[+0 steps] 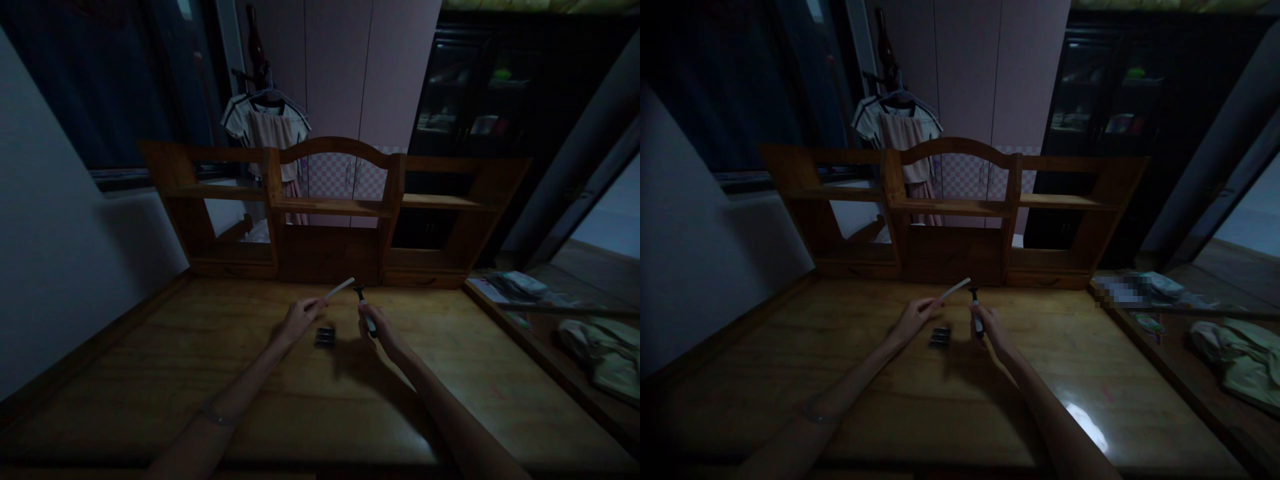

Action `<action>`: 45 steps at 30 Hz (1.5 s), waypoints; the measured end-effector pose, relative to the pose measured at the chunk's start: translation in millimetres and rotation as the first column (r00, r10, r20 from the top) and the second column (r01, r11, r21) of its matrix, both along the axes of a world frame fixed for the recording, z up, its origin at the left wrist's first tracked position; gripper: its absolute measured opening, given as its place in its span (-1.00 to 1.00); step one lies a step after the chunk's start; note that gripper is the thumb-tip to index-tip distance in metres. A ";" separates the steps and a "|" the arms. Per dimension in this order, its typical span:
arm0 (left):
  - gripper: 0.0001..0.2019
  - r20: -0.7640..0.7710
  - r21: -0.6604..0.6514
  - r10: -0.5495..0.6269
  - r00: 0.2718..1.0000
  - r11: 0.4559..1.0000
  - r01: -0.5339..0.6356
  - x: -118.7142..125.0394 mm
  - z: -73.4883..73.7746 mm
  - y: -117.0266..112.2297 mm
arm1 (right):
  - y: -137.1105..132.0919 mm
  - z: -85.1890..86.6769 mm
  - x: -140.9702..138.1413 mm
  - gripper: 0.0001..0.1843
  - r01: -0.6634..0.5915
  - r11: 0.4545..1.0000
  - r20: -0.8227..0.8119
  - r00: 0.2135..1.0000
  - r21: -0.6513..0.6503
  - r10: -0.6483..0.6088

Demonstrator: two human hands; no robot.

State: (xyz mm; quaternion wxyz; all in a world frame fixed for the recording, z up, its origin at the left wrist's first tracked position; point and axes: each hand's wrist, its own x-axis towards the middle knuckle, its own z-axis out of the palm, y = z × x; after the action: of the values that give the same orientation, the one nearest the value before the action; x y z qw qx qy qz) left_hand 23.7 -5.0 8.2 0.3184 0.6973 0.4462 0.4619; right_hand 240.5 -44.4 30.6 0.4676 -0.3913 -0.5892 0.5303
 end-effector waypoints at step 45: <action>-0.61 -0.004 -0.023 -0.093 0.996 0.995 0.093 -0.5 3.1 -1.7 | -1.3 1.5 0.8 -0.50 -0.008 0.999 0.010 1.000 -0.034 0.008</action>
State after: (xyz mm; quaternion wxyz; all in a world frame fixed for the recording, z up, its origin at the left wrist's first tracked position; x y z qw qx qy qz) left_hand 23.2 -6.6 11.3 0.3463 0.7147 0.4195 0.4396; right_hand 241.3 -45.7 32.1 0.4557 -0.3995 -0.5841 0.5400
